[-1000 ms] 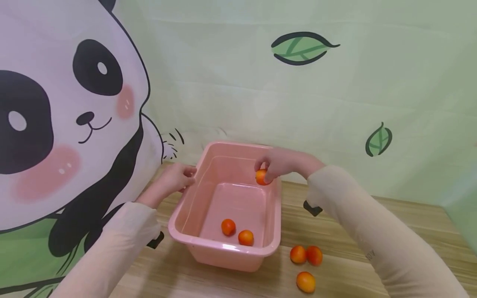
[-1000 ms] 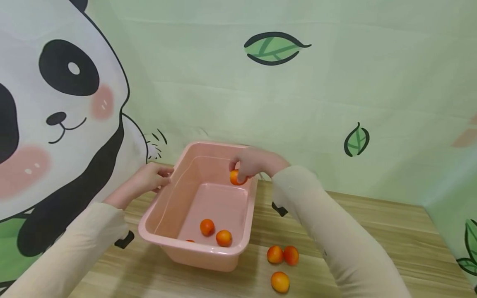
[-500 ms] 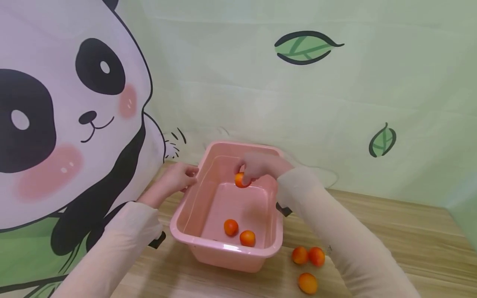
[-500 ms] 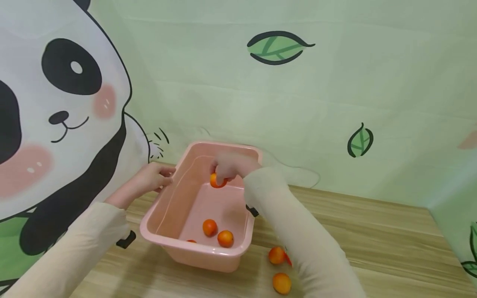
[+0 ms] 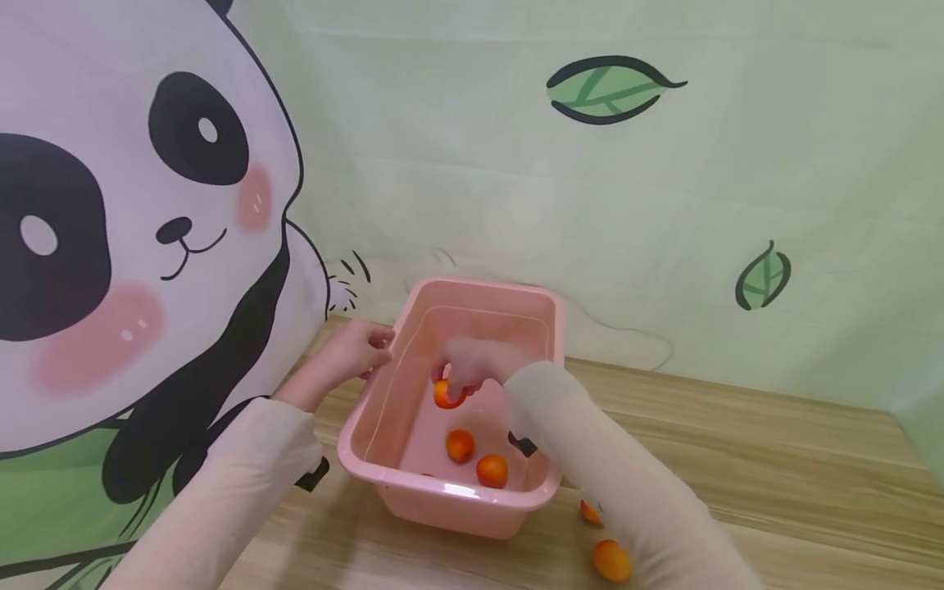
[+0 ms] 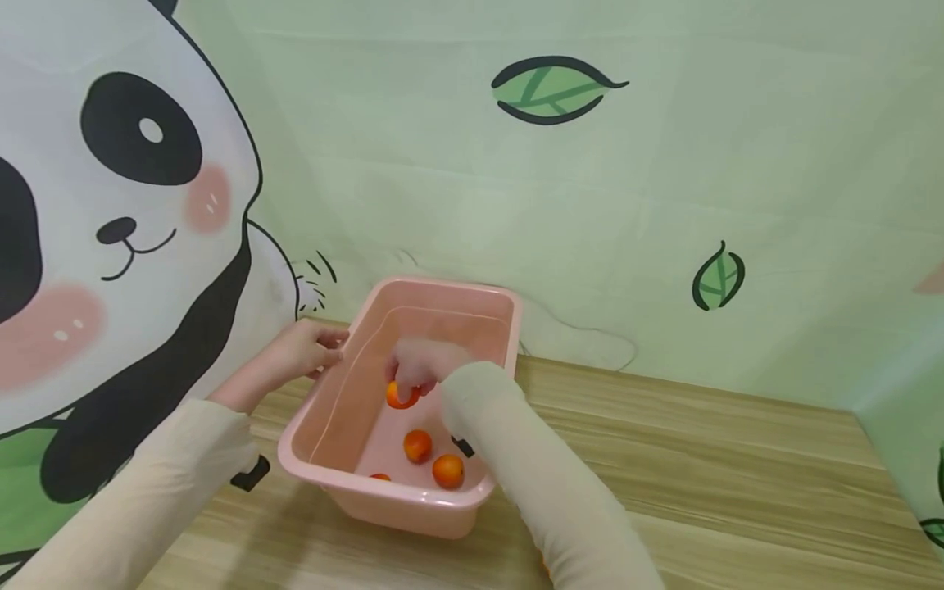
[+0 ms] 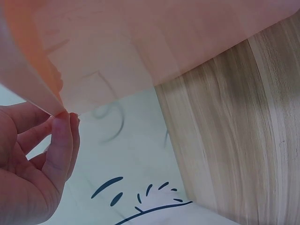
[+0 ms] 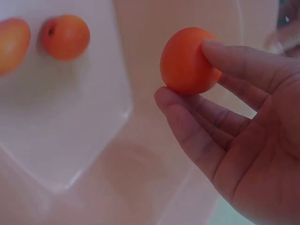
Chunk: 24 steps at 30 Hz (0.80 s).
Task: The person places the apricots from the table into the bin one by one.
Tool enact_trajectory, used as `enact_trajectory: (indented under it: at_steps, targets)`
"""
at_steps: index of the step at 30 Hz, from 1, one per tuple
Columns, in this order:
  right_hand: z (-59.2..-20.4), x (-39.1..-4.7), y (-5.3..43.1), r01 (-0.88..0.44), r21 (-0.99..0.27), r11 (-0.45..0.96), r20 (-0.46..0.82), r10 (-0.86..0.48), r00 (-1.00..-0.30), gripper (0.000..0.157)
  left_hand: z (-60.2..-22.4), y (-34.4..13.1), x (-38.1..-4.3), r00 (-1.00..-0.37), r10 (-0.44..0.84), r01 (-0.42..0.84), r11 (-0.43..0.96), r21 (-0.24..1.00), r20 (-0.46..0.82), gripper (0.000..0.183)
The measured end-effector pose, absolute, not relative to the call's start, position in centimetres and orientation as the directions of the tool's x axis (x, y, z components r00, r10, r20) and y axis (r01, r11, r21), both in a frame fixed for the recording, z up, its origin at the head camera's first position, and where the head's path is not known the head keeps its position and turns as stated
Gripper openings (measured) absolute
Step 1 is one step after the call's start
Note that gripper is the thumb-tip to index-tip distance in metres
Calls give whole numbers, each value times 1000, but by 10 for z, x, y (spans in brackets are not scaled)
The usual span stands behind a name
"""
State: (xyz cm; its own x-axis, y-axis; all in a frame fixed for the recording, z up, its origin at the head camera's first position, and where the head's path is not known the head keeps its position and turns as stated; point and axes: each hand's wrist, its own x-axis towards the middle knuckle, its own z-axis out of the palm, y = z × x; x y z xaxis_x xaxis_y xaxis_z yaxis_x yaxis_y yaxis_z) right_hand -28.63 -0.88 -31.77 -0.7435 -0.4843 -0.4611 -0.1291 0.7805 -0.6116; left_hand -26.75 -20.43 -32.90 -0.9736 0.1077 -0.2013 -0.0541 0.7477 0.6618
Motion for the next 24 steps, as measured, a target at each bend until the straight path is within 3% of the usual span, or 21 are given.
enact_trajectory:
  at_steps: [5,8,15,20,24]
  targets:
    - [-333,-283,-22,-240,-562,792,-497,-555,-667,24,-329,-203,-266,-975,99,-60,742,668,-199,40]
    - [-342,-281,-24,-198,-586,786,-522,-552,-650,25,-329,-202,-266,-975,93,-68,739,671,-201,39]
    - [-351,-277,-25,-269,-584,766,-493,-598,-632,23,-328,-202,-265,-975,87,-73,741,668,-203,38]
    - [-354,-268,-26,-81,-612,787,-557,-501,-663,26,-328,-203,-266,-974,89,-75,740,668,-207,38]
    - [-359,-269,-29,-76,-570,818,-590,-472,-655,29,-328,-204,-266,-973,84,-82,740,668,-213,38]
